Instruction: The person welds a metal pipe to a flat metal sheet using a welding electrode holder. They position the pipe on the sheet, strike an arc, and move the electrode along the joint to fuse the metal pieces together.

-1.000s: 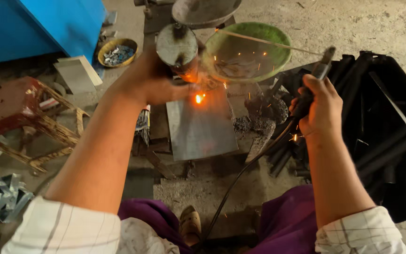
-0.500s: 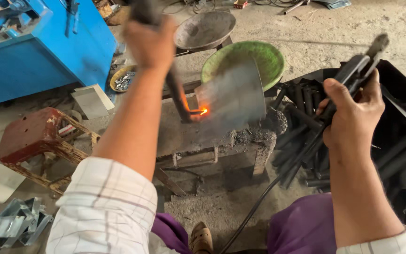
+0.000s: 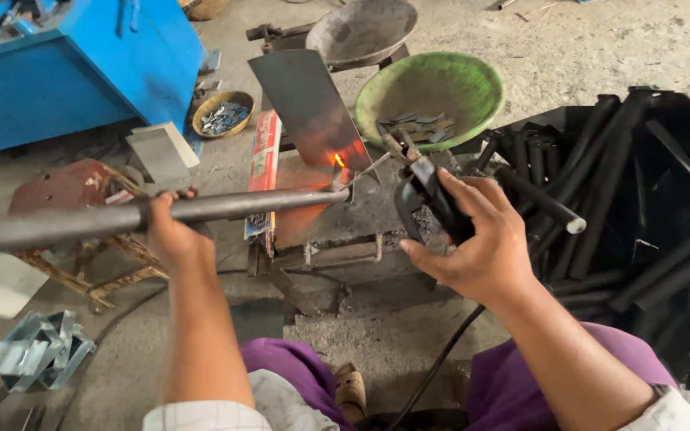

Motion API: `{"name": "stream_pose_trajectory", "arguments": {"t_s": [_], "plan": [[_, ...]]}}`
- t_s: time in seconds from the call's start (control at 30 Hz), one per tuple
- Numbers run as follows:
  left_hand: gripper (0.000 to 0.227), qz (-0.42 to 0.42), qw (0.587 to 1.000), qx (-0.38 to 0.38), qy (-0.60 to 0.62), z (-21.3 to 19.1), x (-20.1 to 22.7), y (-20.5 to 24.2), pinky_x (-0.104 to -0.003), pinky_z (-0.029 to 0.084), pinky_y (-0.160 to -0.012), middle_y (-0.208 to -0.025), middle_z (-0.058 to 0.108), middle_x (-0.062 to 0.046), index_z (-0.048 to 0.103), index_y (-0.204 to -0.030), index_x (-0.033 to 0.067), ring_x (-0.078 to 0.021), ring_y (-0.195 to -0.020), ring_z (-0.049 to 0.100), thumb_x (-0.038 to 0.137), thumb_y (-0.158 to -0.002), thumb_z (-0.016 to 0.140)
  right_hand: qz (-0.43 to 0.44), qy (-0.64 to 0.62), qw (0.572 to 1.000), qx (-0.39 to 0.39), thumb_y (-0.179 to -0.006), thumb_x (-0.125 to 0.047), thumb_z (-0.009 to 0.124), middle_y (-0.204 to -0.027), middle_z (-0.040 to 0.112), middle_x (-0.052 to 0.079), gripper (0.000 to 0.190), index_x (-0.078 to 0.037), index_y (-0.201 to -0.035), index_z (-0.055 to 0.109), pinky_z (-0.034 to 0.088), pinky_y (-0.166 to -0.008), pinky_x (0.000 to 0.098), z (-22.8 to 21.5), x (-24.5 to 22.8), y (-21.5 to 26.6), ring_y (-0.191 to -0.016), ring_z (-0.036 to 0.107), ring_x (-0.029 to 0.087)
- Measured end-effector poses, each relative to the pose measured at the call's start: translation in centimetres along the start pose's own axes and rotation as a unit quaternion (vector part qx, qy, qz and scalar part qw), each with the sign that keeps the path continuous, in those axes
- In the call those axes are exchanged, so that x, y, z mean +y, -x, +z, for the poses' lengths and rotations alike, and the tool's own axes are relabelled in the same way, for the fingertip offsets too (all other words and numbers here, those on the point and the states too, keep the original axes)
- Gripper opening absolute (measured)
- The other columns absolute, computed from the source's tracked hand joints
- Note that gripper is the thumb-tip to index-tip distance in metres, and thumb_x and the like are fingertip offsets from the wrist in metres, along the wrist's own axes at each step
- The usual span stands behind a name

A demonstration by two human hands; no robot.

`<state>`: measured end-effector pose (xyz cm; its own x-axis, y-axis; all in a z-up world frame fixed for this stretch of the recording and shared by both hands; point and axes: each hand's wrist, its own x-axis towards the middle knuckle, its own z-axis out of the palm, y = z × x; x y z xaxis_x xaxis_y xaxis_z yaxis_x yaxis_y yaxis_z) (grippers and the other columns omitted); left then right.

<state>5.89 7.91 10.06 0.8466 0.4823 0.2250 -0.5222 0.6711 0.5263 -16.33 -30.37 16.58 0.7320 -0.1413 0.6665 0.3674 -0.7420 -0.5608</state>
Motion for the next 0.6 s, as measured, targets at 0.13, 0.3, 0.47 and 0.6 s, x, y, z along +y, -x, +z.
{"name": "stream_pose_trajectory", "arguments": {"t_s": [0.13,0.3,0.47,0.6], "plan": [[0.009,0.038,0.999,0.016,-0.001,-3.7,0.2,1.2,-0.052,0.059,-0.087,-0.084,0.057,-0.01,0.056,-0.085,0.0029,-0.0265,-0.073,0.059,0.001,-0.079,0.062,-0.041,0.018,0.999,0.003,-0.064,-0.033,0.094,-0.124,0.062,0.019,0.089,0.0,-0.139,0.06,0.058,-0.089,0.0386,1.7,-0.8,0.3,-0.107,0.069,0.031],[0.01,0.015,0.999,0.04,-0.001,-4.6,0.1,1.6,-0.051,0.058,-0.088,-0.083,0.057,-0.01,0.056,-0.087,0.0034,-0.0257,-0.074,0.059,0.005,-0.079,0.061,-0.029,0.043,0.999,-0.005,-0.065,-0.032,0.094,-0.125,0.062,0.02,0.086,-0.002,-0.139,0.062,0.06,-0.087,0.0382,3.1,-1.2,0.2,-0.107,0.068,0.03],[0.011,0.031,0.999,-0.008,-0.028,-3.8,-0.4,1.6,-0.052,0.056,-0.091,-0.084,0.055,-0.011,0.054,-0.089,0.0025,-0.0274,-0.078,0.059,0.007,-0.083,0.062,-0.013,0.054,0.998,-0.01,-0.066,-0.032,0.094,-0.124,0.062,0.02,0.086,-0.001,-0.139,0.061,0.061,-0.084,0.0361,3.4,-1.3,-0.2,-0.106,0.069,0.028],[0.009,-0.007,1.0,-0.008,-0.011,-3.0,0.4,1.8,-0.051,0.057,-0.094,-0.087,0.056,-0.011,0.056,-0.089,0.0018,-0.0276,-0.082,0.059,0.008,-0.084,0.062,-0.039,0.062,0.997,-0.004,-0.069,-0.03,0.094,-0.128,0.061,0.019,0.085,-0.001,-0.141,0.06,0.061,-0.087,0.0341,3.2,-1.0,-0.2,-0.11,0.07,0.026]]}}
